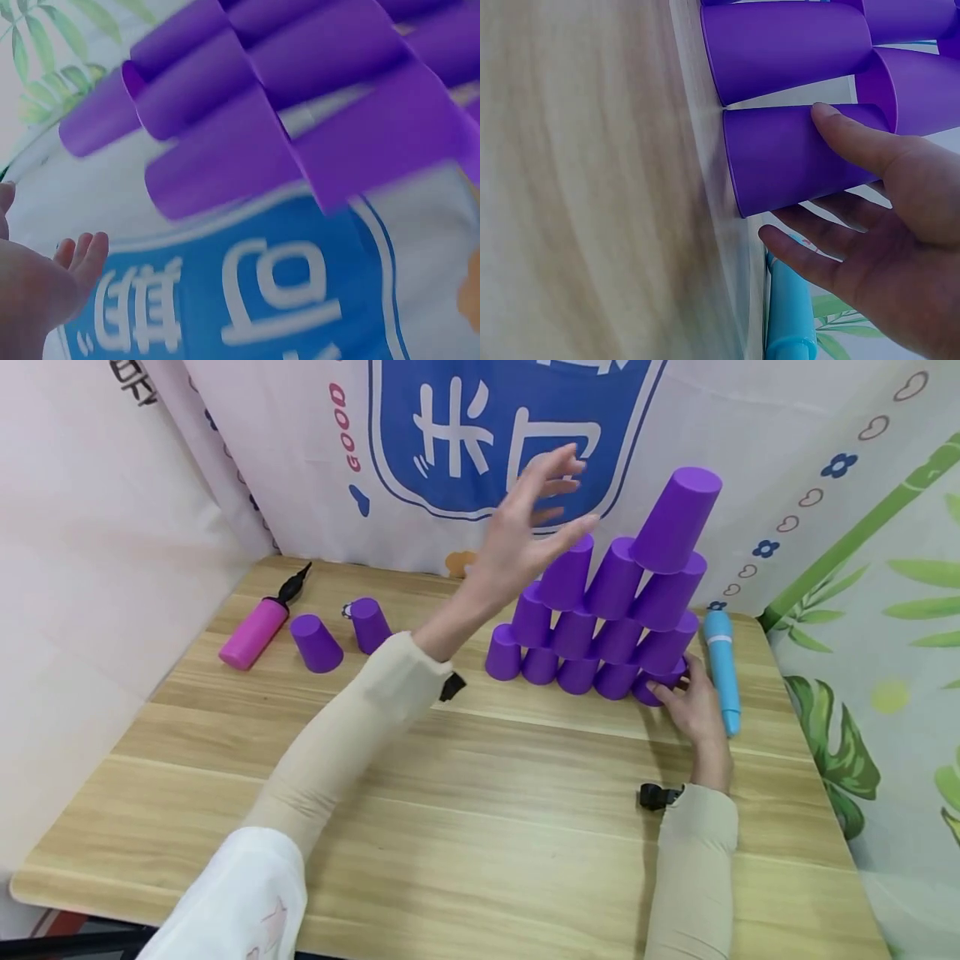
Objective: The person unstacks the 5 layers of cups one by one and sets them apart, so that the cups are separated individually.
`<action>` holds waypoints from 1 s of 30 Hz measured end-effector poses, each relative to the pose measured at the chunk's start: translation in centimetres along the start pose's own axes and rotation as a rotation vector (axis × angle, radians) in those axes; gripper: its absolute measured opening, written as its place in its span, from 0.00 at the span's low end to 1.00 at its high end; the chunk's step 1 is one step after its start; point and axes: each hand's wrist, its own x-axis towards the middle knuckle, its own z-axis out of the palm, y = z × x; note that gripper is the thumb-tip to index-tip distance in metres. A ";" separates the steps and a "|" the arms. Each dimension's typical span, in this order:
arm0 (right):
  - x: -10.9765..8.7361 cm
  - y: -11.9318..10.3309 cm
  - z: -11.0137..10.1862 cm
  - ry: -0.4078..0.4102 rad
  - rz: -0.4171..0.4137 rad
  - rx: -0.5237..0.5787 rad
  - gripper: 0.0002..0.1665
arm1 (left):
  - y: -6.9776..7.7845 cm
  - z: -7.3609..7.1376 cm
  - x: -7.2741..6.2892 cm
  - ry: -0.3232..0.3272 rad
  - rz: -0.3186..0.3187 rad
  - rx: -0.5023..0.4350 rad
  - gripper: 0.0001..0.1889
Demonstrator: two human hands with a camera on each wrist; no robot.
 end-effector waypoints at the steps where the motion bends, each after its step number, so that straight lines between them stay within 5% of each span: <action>1: 0.0 0.0 0.0 -0.004 0.000 0.006 0.43 | 0.3 0.6 0.6 -0.028 -0.037 -0.016 0.39; 6: -0.4 0.1 0.0 -0.032 0.017 0.021 0.44 | 0.4 3.4 2.6 -0.152 -0.239 -0.010 0.47; 10: -1.2 0.4 -0.2 -0.032 0.026 0.014 0.43 | -0.1 5.4 3.4 -0.232 -0.302 0.020 0.49; 17: -1.5 0.6 -0.4 -0.031 0.017 0.003 0.43 | -0.8 7.6 4.0 -0.231 -0.345 0.016 0.46; 22: -1.2 0.2 0.0 -0.029 0.023 0.001 0.42 | -0.8 8.0 4.2 -0.192 -0.354 0.037 0.42; 30: -0.5 0.1 -0.5 -0.002 -0.009 -0.002 0.40 | 0.1 8.3 5.2 -0.222 -0.310 0.035 0.41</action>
